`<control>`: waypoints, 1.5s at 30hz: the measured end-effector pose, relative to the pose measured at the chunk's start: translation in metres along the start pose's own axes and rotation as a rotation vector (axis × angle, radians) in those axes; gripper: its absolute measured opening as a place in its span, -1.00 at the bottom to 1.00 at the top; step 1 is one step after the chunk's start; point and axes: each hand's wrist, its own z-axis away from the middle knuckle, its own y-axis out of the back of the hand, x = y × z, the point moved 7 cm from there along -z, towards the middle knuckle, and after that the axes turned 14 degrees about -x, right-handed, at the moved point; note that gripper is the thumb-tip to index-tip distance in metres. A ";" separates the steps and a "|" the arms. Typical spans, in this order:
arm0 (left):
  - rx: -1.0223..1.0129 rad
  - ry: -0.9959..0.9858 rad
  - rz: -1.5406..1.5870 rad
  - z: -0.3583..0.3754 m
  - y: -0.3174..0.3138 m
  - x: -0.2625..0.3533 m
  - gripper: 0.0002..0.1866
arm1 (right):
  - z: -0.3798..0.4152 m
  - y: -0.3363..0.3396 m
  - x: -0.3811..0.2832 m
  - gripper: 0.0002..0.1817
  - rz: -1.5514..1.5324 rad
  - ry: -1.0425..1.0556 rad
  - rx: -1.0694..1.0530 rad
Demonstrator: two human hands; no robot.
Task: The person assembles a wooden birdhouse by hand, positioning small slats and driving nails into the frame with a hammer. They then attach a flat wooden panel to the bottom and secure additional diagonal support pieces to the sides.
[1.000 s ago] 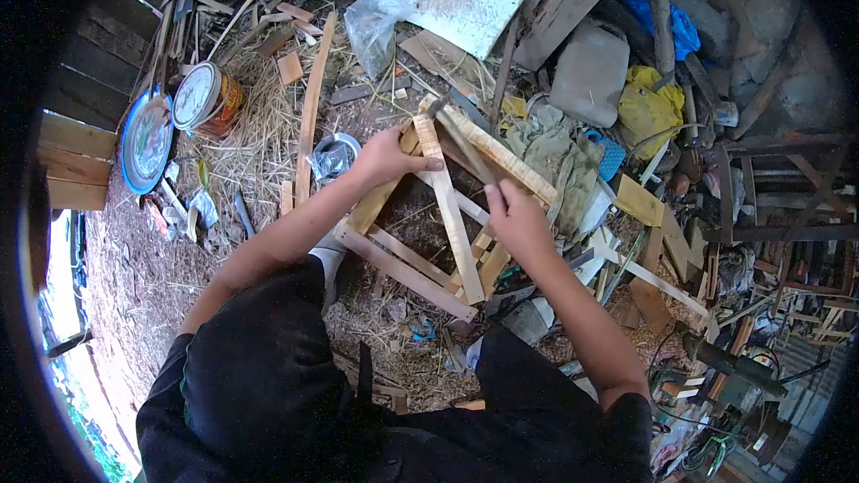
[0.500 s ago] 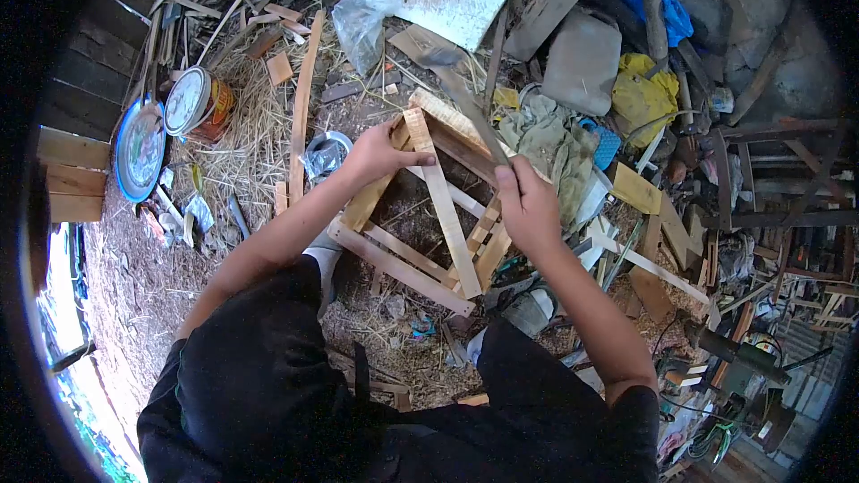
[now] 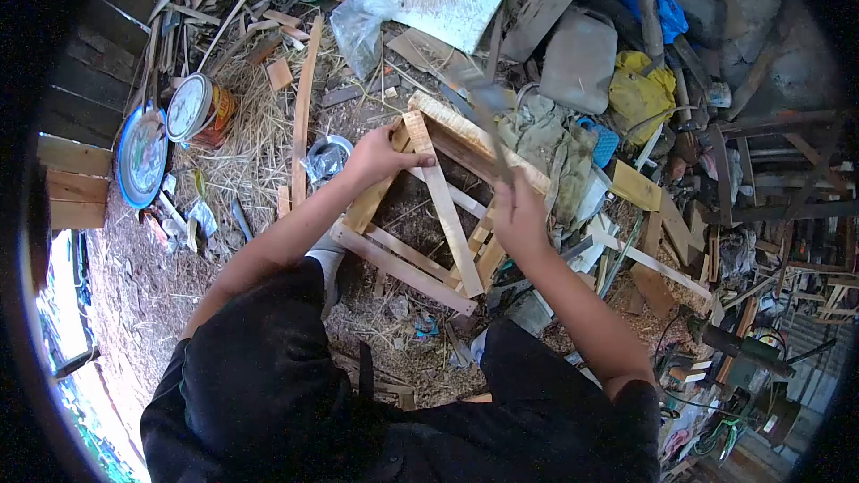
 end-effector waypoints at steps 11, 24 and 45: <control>0.102 -0.044 -0.038 0.004 0.001 0.002 0.17 | -0.006 0.006 0.002 -0.68 -0.049 -0.055 0.012; 0.025 -0.028 -0.007 0.001 0.001 0.002 0.29 | -0.012 -0.011 0.015 -0.64 0.259 -0.006 -0.172; 0.056 -0.057 0.041 0.004 0.002 0.003 0.30 | -0.001 -0.005 -0.016 -0.60 0.127 -0.112 -0.133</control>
